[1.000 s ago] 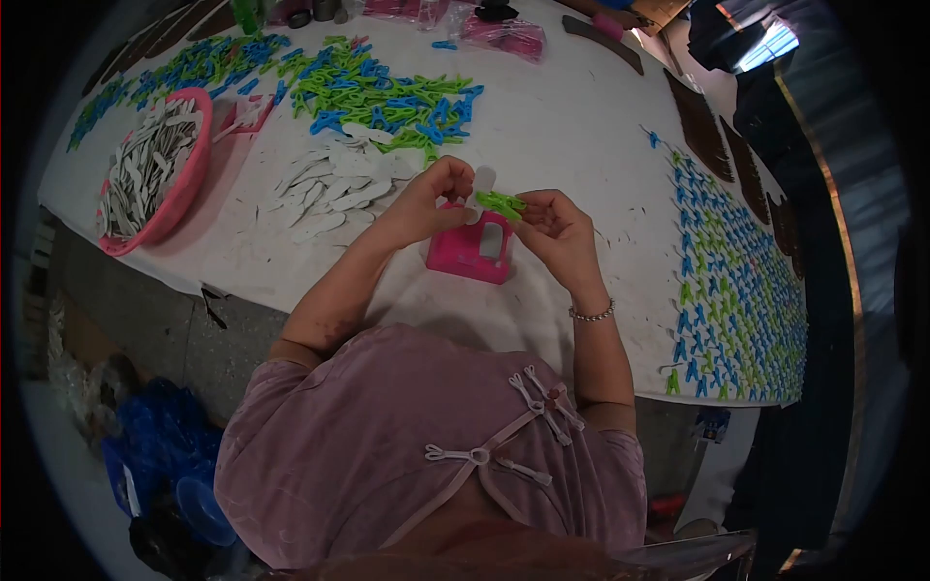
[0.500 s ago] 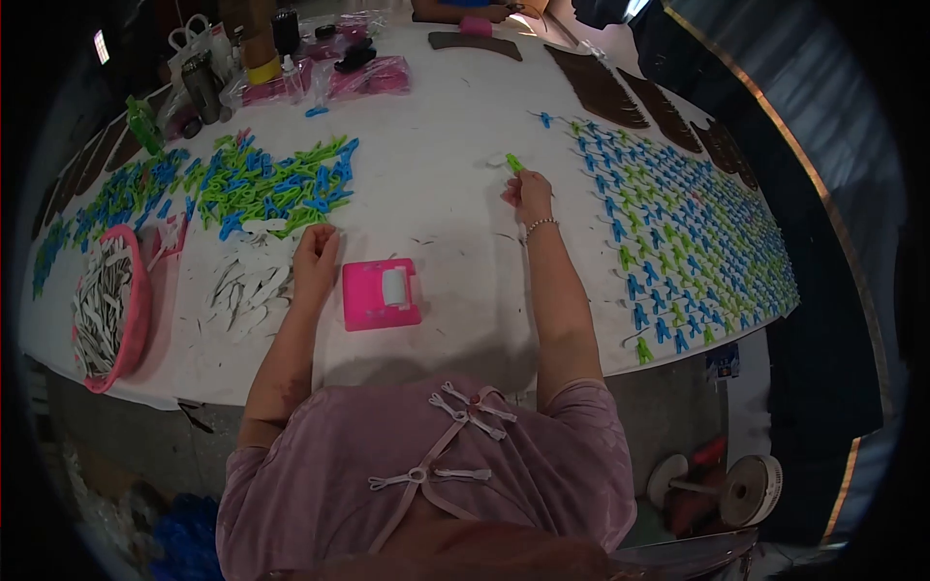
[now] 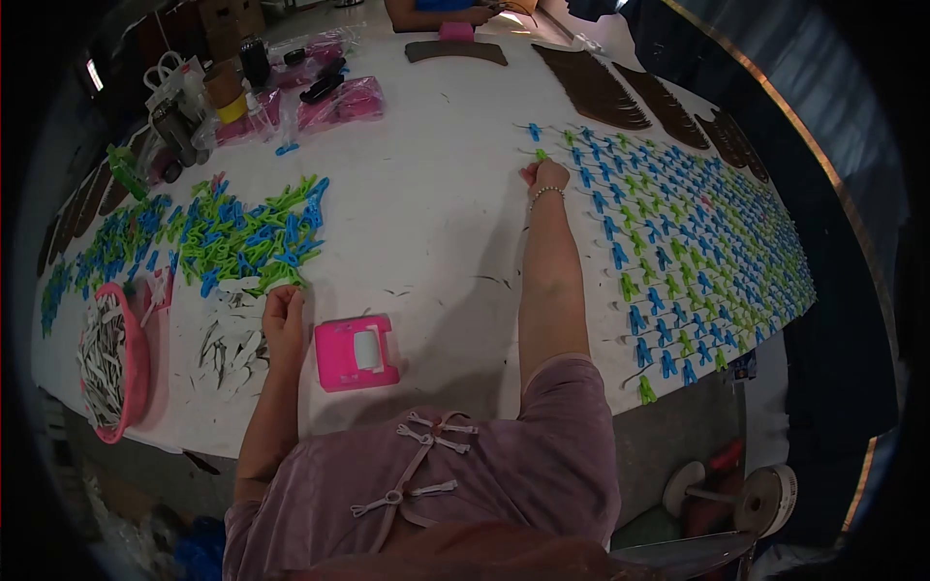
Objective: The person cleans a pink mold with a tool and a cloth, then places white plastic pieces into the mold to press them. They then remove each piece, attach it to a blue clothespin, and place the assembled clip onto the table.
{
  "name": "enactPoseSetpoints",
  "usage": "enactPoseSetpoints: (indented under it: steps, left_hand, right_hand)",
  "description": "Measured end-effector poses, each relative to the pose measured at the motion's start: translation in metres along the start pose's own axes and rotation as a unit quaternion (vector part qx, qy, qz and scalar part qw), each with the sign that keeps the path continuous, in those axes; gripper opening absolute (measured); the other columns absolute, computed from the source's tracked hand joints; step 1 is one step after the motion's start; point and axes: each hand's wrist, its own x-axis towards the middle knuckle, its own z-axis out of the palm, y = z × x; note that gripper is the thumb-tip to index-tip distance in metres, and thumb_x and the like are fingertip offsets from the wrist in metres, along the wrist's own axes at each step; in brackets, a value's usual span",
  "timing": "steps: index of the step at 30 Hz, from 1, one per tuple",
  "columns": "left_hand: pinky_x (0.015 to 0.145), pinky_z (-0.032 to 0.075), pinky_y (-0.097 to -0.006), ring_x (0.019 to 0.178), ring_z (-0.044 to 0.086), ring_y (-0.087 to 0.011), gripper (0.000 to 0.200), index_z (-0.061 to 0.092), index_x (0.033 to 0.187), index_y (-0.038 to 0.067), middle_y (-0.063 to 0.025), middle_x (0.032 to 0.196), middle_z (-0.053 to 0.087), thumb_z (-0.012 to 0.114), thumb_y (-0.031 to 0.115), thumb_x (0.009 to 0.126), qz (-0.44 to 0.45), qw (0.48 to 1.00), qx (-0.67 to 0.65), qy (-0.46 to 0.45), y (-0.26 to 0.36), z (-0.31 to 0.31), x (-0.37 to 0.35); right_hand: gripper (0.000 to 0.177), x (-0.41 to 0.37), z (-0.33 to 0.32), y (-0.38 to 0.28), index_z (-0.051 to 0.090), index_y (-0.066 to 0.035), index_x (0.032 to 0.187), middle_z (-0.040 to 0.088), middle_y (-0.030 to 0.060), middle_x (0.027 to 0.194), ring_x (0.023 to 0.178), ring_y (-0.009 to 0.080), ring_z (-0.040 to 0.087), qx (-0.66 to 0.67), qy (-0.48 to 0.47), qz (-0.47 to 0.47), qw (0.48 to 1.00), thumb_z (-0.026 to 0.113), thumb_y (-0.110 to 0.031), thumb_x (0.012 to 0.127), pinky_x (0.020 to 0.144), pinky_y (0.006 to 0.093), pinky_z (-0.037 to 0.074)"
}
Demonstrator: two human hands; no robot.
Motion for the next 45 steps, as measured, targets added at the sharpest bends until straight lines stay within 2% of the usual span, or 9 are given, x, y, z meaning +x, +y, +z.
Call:
enactPoseSetpoints:
  steps: [3, 5, 19, 25, 27, 31, 36, 38, 45]
  left_hand:
    - [0.077, 0.041, -0.0211, 0.083, 0.052, -0.0073, 0.006, 0.055, 0.096, 0.002, -0.0011, 0.089, 0.056, 0.055, 0.004, 0.090, -0.006, 1.000, -0.012, 0.001, 0.002, 0.001, -0.001]
    - [0.057, 0.031, -0.0172, 0.063, 0.039, -0.0011, 0.005, 0.055, 0.095, 0.006, 0.0046, 0.081, 0.052, 0.055, 0.011, 0.092, 0.018, 1.000, 0.009, 0.014, 0.005, 0.006, -0.002]
    - [0.057, 0.031, -0.0176, 0.065, 0.039, -0.0015, 0.006, 0.055, 0.096, 0.007, 0.0047, 0.081, 0.051, 0.055, 0.010, 0.091, 0.011, 1.000, 0.000, 0.003, 0.005, 0.004, -0.003]
    - [0.063, 0.036, -0.0186, 0.070, 0.044, -0.0034, 0.006, 0.054, 0.094, 0.005, 0.0031, 0.082, 0.053, 0.057, 0.009, 0.091, -0.003, 1.000, -0.015, 0.011, 0.007, 0.005, -0.001]
    - [0.065, 0.039, -0.0200, 0.072, 0.047, -0.0050, 0.008, 0.053, 0.092, 0.004, 0.0019, 0.080, 0.053, 0.059, 0.010, 0.091, 0.005, 1.000, -0.007, 0.018, 0.002, 0.002, -0.002]
    - [0.056, 0.039, -0.0229, 0.063, 0.045, -0.0051, 0.015, 0.055, 0.081, 0.004, 0.0014, 0.067, 0.052, 0.059, 0.014, 0.091, 0.045, 0.997, 0.036, 0.042, 0.001, 0.001, -0.003]
    - [0.055, 0.041, -0.0265, 0.061, 0.051, -0.0113, 0.014, 0.059, 0.085, 0.002, -0.0040, 0.069, 0.055, 0.059, 0.015, 0.090, 0.128, 0.988, 0.087, 0.029, 0.046, -0.001, -0.024]
    - [0.059, 0.043, -0.0264, 0.067, 0.053, -0.0128, 0.013, 0.061, 0.087, 0.002, -0.0061, 0.081, 0.058, 0.060, 0.015, 0.090, 0.279, 0.949, 0.141, -0.037, 0.064, -0.010, -0.024]
    - [0.070, 0.048, -0.0331, 0.076, 0.060, -0.0229, 0.018, 0.065, 0.101, 0.005, -0.0094, 0.090, 0.061, 0.061, 0.014, 0.086, 0.169, 0.883, 0.433, 0.063, 0.069, -0.113, 0.046]
  right_hand:
    - [0.014, 0.004, 0.005, -0.002, 0.054, 0.008, 0.084, 0.057, 0.0147, 0.071, 0.054, 0.0198, 0.054, 0.009, 0.010, -0.023, 1.000, 0.043, 0.000, 0.089, 0.047, 0.0304, 0.056]
    - [0.014, 0.007, 0.007, -0.004, 0.054, 0.008, 0.083, 0.057, 0.0149, 0.072, 0.055, 0.0202, 0.055, 0.006, 0.008, -0.018, 1.000, 0.043, 0.001, 0.088, 0.048, 0.0306, 0.056]
    - [0.012, 0.017, 0.014, -0.009, 0.055, 0.007, 0.084, 0.059, 0.0168, 0.078, 0.059, 0.0210, 0.058, -0.008, 0.005, 0.003, 1.000, 0.048, -0.002, 0.087, 0.051, 0.0321, 0.057]
    - [0.021, -0.004, 0.004, 0.018, 0.057, 0.006, 0.082, 0.061, 0.0142, 0.073, 0.062, 0.0237, 0.059, -0.145, -0.029, -0.115, 0.982, 0.052, -0.013, 0.089, 0.054, 0.0340, 0.053]
    - [0.020, -0.013, -0.003, 0.048, 0.059, 0.004, 0.082, 0.065, 0.0131, 0.077, 0.072, 0.0283, 0.063, -0.380, -0.027, -0.481, 0.789, 0.054, -0.015, 0.088, 0.065, 0.0376, 0.052]
    - [0.042, -0.075, -0.006, 0.067, 0.056, 0.003, 0.116, 0.053, 0.0193, 0.127, 0.118, 0.0339, 0.049, -0.745, -0.153, -0.438, 0.480, 0.046, -0.031, 0.094, 0.097, 0.0439, 0.040]
    - [0.049, -0.116, -0.043, 0.085, 0.045, 0.004, 0.130, 0.041, 0.0205, 0.139, 0.128, 0.0365, 0.039, -0.729, -0.206, -0.463, 0.461, 0.039, -0.031, 0.097, 0.106, 0.0436, 0.032]
    - [0.047, -0.134, -0.057, 0.080, 0.044, 0.003, 0.131, 0.039, 0.0212, 0.141, 0.129, 0.0365, 0.037, -0.751, -0.237, -0.436, 0.436, 0.040, -0.028, 0.097, 0.107, 0.0417, 0.032]
    - [0.038, -0.223, -0.091, 0.062, 0.059, 0.003, 0.116, 0.056, 0.0214, 0.124, 0.117, 0.0347, 0.051, -0.688, -0.295, -0.438, 0.497, 0.046, -0.025, 0.094, 0.099, 0.0400, 0.041]
